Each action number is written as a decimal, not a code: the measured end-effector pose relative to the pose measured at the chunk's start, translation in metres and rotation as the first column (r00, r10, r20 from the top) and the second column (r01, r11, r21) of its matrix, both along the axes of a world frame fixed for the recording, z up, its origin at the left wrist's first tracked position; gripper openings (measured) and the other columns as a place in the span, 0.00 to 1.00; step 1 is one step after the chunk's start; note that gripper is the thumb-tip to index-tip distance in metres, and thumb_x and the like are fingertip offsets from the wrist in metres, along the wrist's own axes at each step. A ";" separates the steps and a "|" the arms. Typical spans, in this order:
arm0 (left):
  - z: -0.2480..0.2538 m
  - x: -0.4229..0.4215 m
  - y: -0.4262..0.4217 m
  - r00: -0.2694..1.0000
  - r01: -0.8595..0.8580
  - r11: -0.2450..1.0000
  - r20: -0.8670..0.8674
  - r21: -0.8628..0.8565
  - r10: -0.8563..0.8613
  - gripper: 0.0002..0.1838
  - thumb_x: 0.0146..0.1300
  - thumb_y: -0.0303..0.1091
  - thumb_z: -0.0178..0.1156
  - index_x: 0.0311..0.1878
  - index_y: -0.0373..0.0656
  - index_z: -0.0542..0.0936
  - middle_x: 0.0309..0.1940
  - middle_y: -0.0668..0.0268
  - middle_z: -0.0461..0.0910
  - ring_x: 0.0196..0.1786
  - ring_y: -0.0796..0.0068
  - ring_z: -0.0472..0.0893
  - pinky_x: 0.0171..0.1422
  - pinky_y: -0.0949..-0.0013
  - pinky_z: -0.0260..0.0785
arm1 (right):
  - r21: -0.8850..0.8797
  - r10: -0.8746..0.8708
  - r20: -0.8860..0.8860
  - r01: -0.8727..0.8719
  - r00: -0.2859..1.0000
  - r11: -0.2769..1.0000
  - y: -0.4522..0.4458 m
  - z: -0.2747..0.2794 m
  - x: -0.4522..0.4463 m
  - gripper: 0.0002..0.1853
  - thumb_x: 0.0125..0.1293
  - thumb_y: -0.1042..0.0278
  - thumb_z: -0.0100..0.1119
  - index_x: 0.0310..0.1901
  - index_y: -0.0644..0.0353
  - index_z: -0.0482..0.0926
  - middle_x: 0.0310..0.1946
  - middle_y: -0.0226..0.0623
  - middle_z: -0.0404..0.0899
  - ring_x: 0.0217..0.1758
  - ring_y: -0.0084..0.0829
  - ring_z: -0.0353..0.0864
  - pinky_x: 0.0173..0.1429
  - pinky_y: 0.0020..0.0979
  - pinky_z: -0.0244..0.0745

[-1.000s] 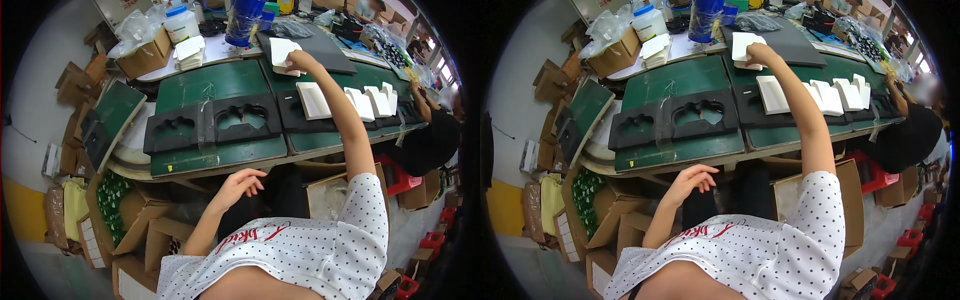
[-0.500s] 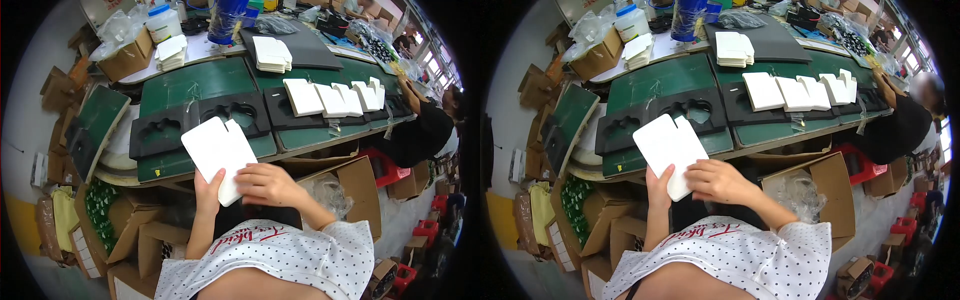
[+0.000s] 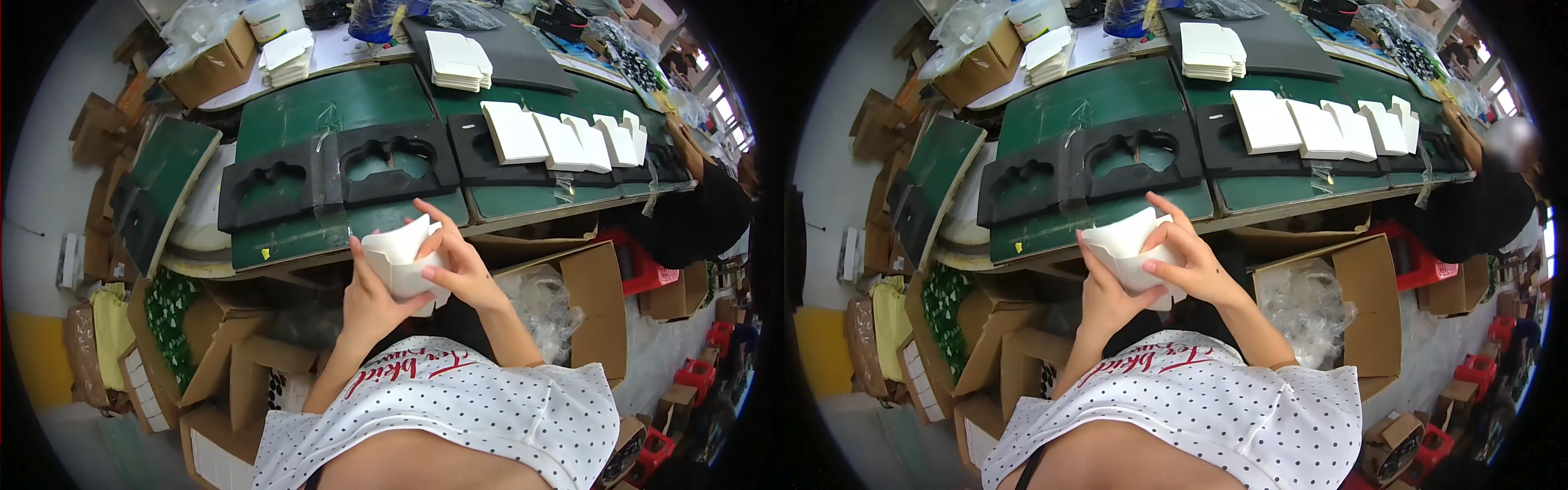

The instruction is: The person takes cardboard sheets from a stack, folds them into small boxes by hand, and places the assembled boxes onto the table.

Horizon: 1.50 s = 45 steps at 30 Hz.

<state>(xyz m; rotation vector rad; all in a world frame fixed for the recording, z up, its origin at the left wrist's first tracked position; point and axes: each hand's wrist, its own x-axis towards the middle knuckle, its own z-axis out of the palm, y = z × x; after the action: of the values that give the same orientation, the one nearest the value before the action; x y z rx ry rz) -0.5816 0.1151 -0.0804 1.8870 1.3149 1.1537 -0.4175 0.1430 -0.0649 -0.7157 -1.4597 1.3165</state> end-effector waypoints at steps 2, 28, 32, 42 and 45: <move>0.006 0.004 -0.005 0.999 0.003 0.998 -0.050 -0.059 -0.006 0.57 0.45 0.30 0.65 0.64 0.35 0.30 0.45 0.44 0.73 0.43 0.52 0.78 0.45 0.63 0.71 | 0.056 -0.043 0.110 0.037 0.993 0.998 -0.003 0.004 -0.004 0.09 0.49 0.70 0.62 0.33 0.58 0.74 0.63 0.54 0.49 0.68 0.44 0.48 0.63 0.36 0.50; -0.017 -0.009 -0.005 0.747 0.012 0.996 0.664 -0.084 0.047 0.18 0.60 0.28 0.52 0.53 0.38 0.64 0.50 0.57 0.68 0.50 0.73 0.69 0.55 0.72 0.60 | 0.013 -0.316 -0.105 0.319 0.943 0.948 -0.013 -0.008 -0.037 0.16 0.56 0.79 0.56 0.46 0.64 0.67 0.50 0.42 0.68 0.50 0.28 0.70 0.53 0.27 0.66; -0.013 -0.015 0.005 0.802 -0.091 0.991 0.598 0.099 0.014 0.13 0.63 0.28 0.48 0.51 0.38 0.67 0.43 0.60 0.71 0.49 0.69 0.70 0.58 0.68 0.58 | -0.094 -0.349 -0.235 0.336 0.907 0.937 -0.021 -0.013 -0.043 0.11 0.57 0.79 0.55 0.41 0.64 0.67 0.46 0.42 0.71 0.47 0.27 0.71 0.53 0.26 0.66; 0.005 -0.015 -0.001 0.768 0.025 0.994 0.635 0.103 -0.085 0.08 0.58 0.26 0.55 0.39 0.35 0.72 0.41 0.57 0.73 0.45 0.65 0.75 0.51 0.67 0.66 | 0.071 -0.332 -0.201 0.352 0.922 0.933 -0.024 -0.010 -0.050 0.09 0.54 0.80 0.58 0.37 0.67 0.70 0.41 0.44 0.74 0.43 0.31 0.77 0.46 0.27 0.73; 0.021 -0.013 -0.008 0.741 -0.067 0.994 0.662 -0.092 0.111 0.08 0.58 0.24 0.55 0.41 0.34 0.71 0.39 0.55 0.76 0.41 0.72 0.77 0.48 0.73 0.68 | -0.016 -0.443 -0.056 0.443 0.895 0.896 -0.030 -0.002 -0.052 0.09 0.54 0.79 0.58 0.37 0.68 0.71 0.38 0.45 0.76 0.41 0.29 0.78 0.43 0.25 0.73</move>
<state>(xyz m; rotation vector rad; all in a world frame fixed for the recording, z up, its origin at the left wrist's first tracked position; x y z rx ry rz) -0.5946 0.1071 -0.0592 1.1711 1.0055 1.6176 -0.4692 0.1134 -0.0671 -0.9400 -1.1569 0.9747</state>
